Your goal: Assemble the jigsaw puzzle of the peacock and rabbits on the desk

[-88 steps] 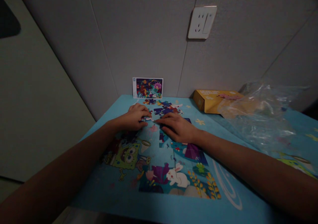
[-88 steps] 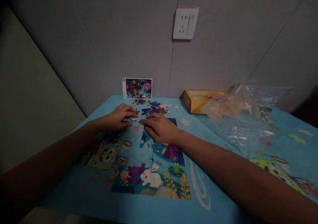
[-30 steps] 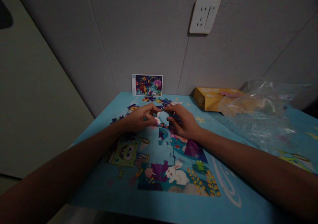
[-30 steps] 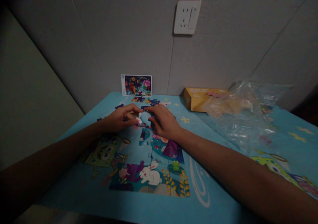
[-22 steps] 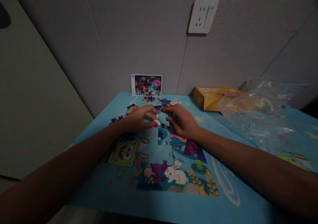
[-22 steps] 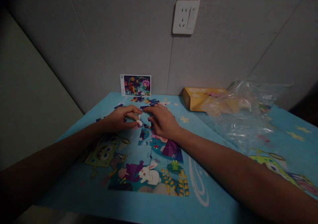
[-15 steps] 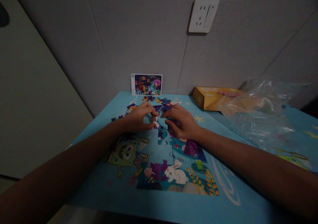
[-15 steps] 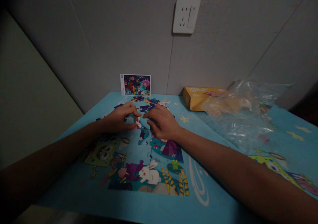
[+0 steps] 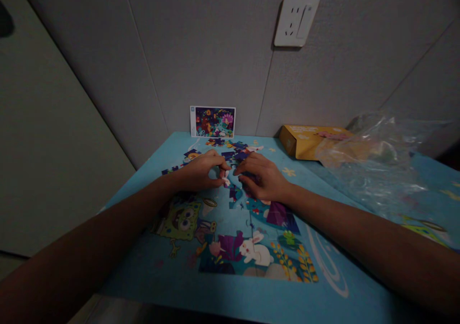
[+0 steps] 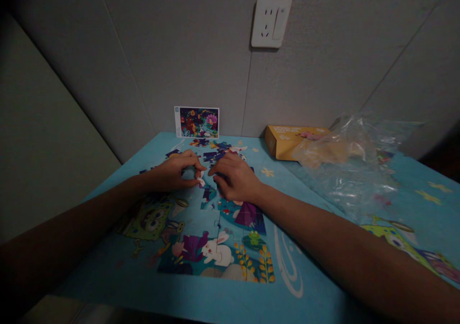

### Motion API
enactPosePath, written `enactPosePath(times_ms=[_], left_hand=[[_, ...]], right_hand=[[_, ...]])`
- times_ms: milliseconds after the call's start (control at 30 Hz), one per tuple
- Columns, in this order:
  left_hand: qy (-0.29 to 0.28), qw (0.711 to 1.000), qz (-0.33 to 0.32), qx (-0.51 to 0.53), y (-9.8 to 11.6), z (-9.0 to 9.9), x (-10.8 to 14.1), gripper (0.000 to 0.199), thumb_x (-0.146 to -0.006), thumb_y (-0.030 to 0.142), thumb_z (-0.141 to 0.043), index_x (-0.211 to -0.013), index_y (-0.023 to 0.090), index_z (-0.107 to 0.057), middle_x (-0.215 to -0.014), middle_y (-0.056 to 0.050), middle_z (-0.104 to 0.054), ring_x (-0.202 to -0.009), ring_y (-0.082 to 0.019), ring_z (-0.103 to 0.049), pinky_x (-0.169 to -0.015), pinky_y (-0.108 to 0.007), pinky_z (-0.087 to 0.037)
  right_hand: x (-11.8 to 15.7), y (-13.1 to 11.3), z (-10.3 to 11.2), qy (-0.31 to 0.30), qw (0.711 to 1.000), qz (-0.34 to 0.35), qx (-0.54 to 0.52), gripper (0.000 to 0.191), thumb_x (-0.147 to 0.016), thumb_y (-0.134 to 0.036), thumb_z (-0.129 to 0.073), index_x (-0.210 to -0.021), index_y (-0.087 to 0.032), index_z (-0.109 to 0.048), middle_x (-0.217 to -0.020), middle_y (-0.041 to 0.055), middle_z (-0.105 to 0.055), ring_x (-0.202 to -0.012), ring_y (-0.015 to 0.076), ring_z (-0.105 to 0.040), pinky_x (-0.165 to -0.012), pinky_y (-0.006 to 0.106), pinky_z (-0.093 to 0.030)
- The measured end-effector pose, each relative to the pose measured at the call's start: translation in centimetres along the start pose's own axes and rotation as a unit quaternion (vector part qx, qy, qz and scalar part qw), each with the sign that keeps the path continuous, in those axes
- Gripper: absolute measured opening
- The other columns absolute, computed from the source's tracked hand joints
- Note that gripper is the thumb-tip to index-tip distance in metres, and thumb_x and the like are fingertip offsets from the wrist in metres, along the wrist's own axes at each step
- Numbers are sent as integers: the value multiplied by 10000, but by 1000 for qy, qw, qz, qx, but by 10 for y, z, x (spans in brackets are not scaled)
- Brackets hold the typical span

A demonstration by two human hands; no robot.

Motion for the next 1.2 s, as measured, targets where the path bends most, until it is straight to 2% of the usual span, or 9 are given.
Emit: enactPosePath(times_ms=[333,500,567,667,733,867,967,1067,1200], left_hand=[[-2,1000,1,3,0,0,1,128,-783,216,-667,-907,193,-647,-847,-12,-674,-914,-194,-605,-862,-322,-455],[-1,998,-10,55,5,4,1,138,-789,233,-697,-912,189,-650,-839,-18,-687,-917,-195,-613,-852,-314,-456],[-4,997,-16,82,10,6,1,159,-793,264,-718,-920,192,-656,-841,-19,-692,-901,-190,-616,-844,-314,-456],[-26,993,-31,112,22,4,2,182,-794,303,-740,-917,196,-658,-828,-18,-692,-882,-183,-606,-821,-307,-456],[-49,991,-37,121,30,-2,3,182,-784,307,-750,-890,195,-653,-835,-20,-673,-884,-180,-589,-799,-296,-458],[-104,986,-56,114,42,-20,9,233,-735,302,-786,-875,194,-634,-857,-25,-618,-907,-189,-552,-751,-274,-460],[-127,981,-92,110,49,-29,12,293,-717,304,-816,-917,203,-626,-934,-36,-626,-986,-212,-528,-838,-310,-459],[-128,978,-119,117,53,-29,12,315,-716,307,-835,-933,203,-632,-1101,-68,-604,-1091,-229,-507,-974,-369,-425],[-134,977,-102,134,49,-28,11,330,-683,336,-865,-903,217,-649,-1170,-71,-576,-1159,-248,-494,-1047,-407,-402]], right_hand=[[2,4,0,5,1000,-14,7,201,-916,-173,-464,-960,-174,-660,-838,78,-682,-809,211,-583,-748,368,-478],[6,18,10,43,994,-99,-30,244,-981,-248,-416,-1086,-168,-621,-862,68,-685,-781,179,-619,-708,307,-472],[8,26,12,46,988,-136,-58,264,-996,-320,-415,-998,-173,-634,-769,41,-666,-704,160,-604,-660,282,-446],[6,24,2,-7,987,-121,-110,480,-1000,-439,-388,-619,-184,-529,-546,-5,-507,-524,116,-475,-561,264,-360],[6,17,-12,-80,980,-88,-157,563,-991,-487,-376,-507,-201,-400,-484,-28,-397,-468,96,-381,-519,265,-306],[13,6,-36,-187,952,-85,-226,500,-925,-456,-498,-509,-205,-378,-468,-53,-360,-458,84,-330,-481,248,-268],[17,0,-46,-236,933,-103,-252,441,-865,-381,-589,-515,-199,-392,-459,-70,-362,-433,66,-318,-460,235,-249],[19,-3,-50,-260,916,-134,-273,409,-831,-352,-633,-521,-190,-421,-459,-75,-378,-423,57,-321,-445,229,-236],[20,1,-53,-265,892,-182,-317,385,-828,-343,-651,-542,-182,-448,-460,-84,-382,-424,52,-315,-436,214,-247]])
Point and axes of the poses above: each hand's wrist, its own x-axis away from the middle knuckle, its own z-axis out of the back of the hand, y = z × x, the point moved 10 cm from there along -x, towards the middle knuckle
